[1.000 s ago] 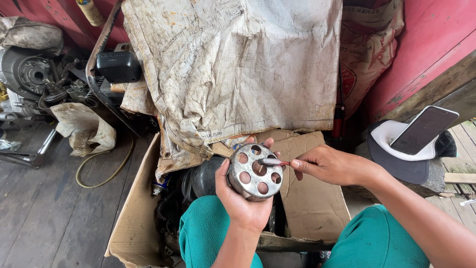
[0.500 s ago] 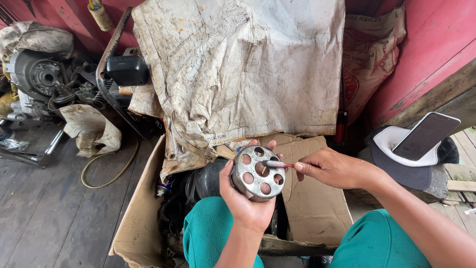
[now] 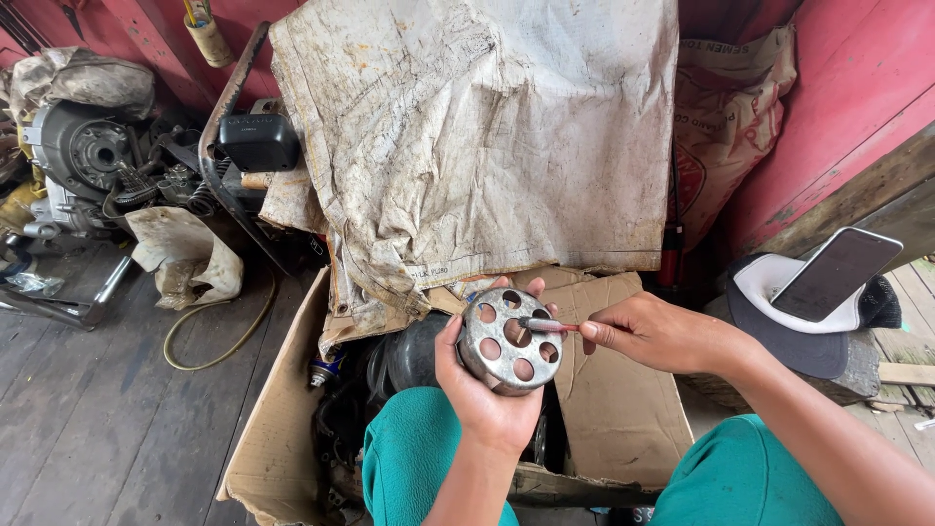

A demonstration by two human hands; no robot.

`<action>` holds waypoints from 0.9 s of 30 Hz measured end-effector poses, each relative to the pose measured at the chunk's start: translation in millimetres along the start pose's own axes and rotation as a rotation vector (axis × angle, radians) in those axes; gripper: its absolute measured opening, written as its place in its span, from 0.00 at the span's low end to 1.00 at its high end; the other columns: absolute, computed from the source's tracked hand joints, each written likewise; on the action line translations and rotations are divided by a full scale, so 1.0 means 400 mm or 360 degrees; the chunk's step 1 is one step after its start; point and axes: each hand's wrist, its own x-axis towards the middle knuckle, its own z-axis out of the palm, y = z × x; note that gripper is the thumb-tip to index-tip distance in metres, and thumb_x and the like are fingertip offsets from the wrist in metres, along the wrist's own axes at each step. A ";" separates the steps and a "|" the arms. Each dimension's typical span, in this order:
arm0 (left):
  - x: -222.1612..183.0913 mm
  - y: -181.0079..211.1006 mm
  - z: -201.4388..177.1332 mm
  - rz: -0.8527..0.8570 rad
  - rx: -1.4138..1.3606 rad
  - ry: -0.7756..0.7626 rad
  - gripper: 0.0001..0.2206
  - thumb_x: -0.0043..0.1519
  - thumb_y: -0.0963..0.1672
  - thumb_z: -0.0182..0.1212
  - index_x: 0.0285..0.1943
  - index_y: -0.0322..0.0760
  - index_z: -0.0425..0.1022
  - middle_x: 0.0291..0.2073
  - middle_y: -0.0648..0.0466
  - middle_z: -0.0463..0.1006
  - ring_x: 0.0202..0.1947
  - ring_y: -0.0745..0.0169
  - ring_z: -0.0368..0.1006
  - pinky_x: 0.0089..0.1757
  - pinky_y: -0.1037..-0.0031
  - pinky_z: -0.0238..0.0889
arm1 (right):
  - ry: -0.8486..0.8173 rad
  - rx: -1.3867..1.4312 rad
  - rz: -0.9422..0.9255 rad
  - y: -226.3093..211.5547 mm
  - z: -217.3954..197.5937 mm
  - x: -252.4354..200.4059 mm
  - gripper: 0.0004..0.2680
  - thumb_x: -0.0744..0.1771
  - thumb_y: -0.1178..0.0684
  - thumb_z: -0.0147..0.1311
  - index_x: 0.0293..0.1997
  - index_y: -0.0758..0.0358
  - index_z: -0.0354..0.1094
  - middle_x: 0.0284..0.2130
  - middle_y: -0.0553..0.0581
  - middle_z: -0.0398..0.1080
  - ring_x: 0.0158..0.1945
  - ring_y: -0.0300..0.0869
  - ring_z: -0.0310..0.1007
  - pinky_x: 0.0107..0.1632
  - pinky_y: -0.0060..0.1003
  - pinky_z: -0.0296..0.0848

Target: Cleaning a circular metal component with holes using a toothbrush in a workshop environment.

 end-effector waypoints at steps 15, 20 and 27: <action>0.003 0.005 -0.007 -0.0033 -0.0022 0.0034 0.25 0.59 0.55 0.49 0.56 0.38 0.74 0.57 0.32 0.77 0.47 0.40 0.74 0.47 0.58 0.66 | 0.0078 -0.0071 -0.0067 0.002 0.015 -0.001 0.19 0.69 0.37 0.44 0.36 0.57 0.81 0.19 0.47 0.70 0.25 0.33 0.62 0.32 0.36 0.66; -0.003 0.007 0.006 -0.0009 -0.0057 0.0063 0.25 0.59 0.55 0.49 0.56 0.36 0.74 0.56 0.31 0.76 0.49 0.41 0.74 0.47 0.58 0.65 | 0.0049 -0.0033 -0.0081 0.011 0.012 0.009 0.19 0.69 0.37 0.41 0.39 0.56 0.81 0.26 0.46 0.76 0.30 0.33 0.70 0.37 0.34 0.70; -0.001 0.009 0.002 -0.0029 -0.0048 0.0074 0.24 0.59 0.55 0.49 0.56 0.38 0.74 0.56 0.31 0.76 0.44 0.42 0.74 0.46 0.57 0.65 | 0.0015 0.0007 0.0012 -0.006 0.009 0.006 0.19 0.69 0.37 0.41 0.41 0.55 0.82 0.26 0.45 0.79 0.30 0.31 0.69 0.38 0.32 0.71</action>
